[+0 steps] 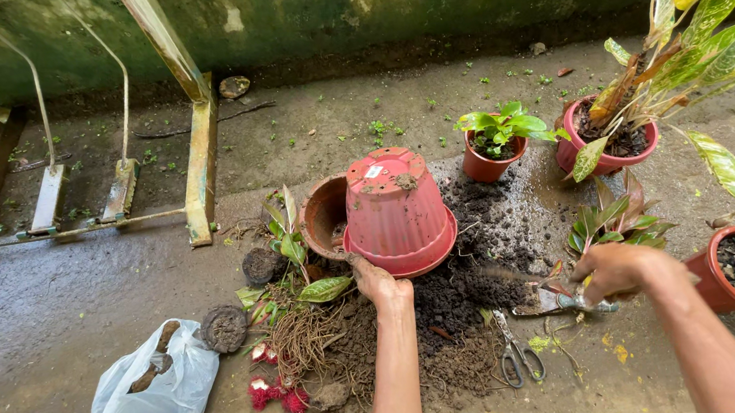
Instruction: The person removes a plant from a red plastic pot, loosens the soil with a small trowel, and empties the soil onto the floor. They then use scissors to trim the plant's roots and place the plant into a terracotta pot. Finally, they gather soil and prepare to repot the plant.
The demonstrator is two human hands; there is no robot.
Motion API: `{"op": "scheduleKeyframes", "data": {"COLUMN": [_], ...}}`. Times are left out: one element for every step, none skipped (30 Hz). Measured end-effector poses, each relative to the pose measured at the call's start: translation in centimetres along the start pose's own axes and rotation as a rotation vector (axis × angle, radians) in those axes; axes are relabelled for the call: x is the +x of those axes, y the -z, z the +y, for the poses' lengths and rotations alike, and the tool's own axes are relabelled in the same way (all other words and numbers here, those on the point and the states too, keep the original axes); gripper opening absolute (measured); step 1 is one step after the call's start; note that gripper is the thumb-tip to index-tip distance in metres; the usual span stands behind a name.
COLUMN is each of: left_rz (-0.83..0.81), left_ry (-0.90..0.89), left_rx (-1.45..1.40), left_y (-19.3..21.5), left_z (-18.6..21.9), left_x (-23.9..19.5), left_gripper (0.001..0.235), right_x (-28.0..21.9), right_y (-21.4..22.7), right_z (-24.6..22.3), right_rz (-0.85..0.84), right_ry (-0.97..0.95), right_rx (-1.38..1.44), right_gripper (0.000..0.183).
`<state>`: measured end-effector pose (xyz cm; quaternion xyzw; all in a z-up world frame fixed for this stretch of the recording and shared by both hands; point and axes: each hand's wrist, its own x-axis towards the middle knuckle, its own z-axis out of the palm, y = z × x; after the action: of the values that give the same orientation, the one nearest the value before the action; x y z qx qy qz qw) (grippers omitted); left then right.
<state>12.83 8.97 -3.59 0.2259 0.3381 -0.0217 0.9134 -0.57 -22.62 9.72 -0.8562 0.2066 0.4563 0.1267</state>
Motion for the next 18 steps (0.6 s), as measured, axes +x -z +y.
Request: {"op": "scheduleKeyframes", "data": {"left_rz": [-0.001,0.008,0.015,0.023,0.005,-0.013,-0.032,-0.029,-0.026,-0.022,-0.008,0.006,0.022,-0.016,-0.053,-0.091,-0.100,-0.109], "left_ry": [-0.001,-0.006,-0.010,-0.015,-0.031,-0.046,-0.063,-0.069,-0.078,-0.088,-0.100,-0.112,-0.124,-0.202,-0.280,-0.358,-0.399,-0.441], "left_rx": [-0.001,0.012,0.026,0.039,0.041,0.043,0.043,0.057,0.071,0.085,0.096,0.107,0.120,0.109,0.100,0.091,0.103,0.114], "left_y": [-0.1,-0.2,-0.3,-0.4,-0.5,-0.5,-0.6,-0.7,-0.8,-0.9,-0.9,-0.8,-0.5,-0.3,0.0,0.3,0.5,0.6], "left_z": [0.1,0.1,0.0,0.0,-0.1,-0.2,-0.3,-0.3,-0.1,-0.1,0.1,0.1,0.0,-0.1,-0.3,-0.4,-0.5,-0.5], "left_x": [-0.2,-0.3,-0.5,-0.7,-1.0,-1.3,-1.6,-1.9,-2.2,-2.3,-2.2,-1.9,-1.4,-0.8,-0.2,0.3,0.6,0.7], "left_gripper": [0.051,0.051,0.051,0.050,0.050,0.050,0.050,0.049,0.049,0.048,0.048,0.047,0.046,0.045,0.045,0.045,0.043,0.043], "right_x": [0.2,0.7,1.6,2.9,4.5,6.2,7.9,9.5,10.8,11.8,12.6,13.3,13.9,14.4,14.9,15.6,16.4,16.9], "right_y": [0.5,1.0,1.2,0.8,0.3,-0.5,-1.4,-2.7,-3.8,-4.9,-6.2,-6.8,-7.2,-7.6,-7.9,-7.9,-7.6,-7.5], "right_z": [0.6,1.7,2.9,3.8,4.5,5.0,5.2,5.2,5.1,5.0,4.8,4.7,4.5,4.3,4.1,4.0,3.8,3.6], "right_rz": [0.050,0.100,0.152,0.211,0.273,0.335,0.361,0.386,0.412,0.425,0.436,0.446,0.465,0.485,0.501,0.500,0.501,0.503], "right_ry": [-0.002,-0.003,-0.005,-0.037,-0.068,-0.099,-0.143,-0.187,-0.226,-0.238,-0.249,-0.259,-0.228,-0.196,-0.165,-0.137,-0.112,-0.087], "right_rx": [0.005,0.009,0.015,-0.010,-0.037,-0.065,-0.024,0.017,0.058,0.072,0.087,0.101,0.088,0.076,0.064,0.085,0.110,0.135], "right_gripper": [0.058,0.060,0.063,0.060,0.058,0.059,0.060,0.061,0.062,0.059,0.057,0.054,0.053,0.051,0.050,0.049,0.048,0.048]}}
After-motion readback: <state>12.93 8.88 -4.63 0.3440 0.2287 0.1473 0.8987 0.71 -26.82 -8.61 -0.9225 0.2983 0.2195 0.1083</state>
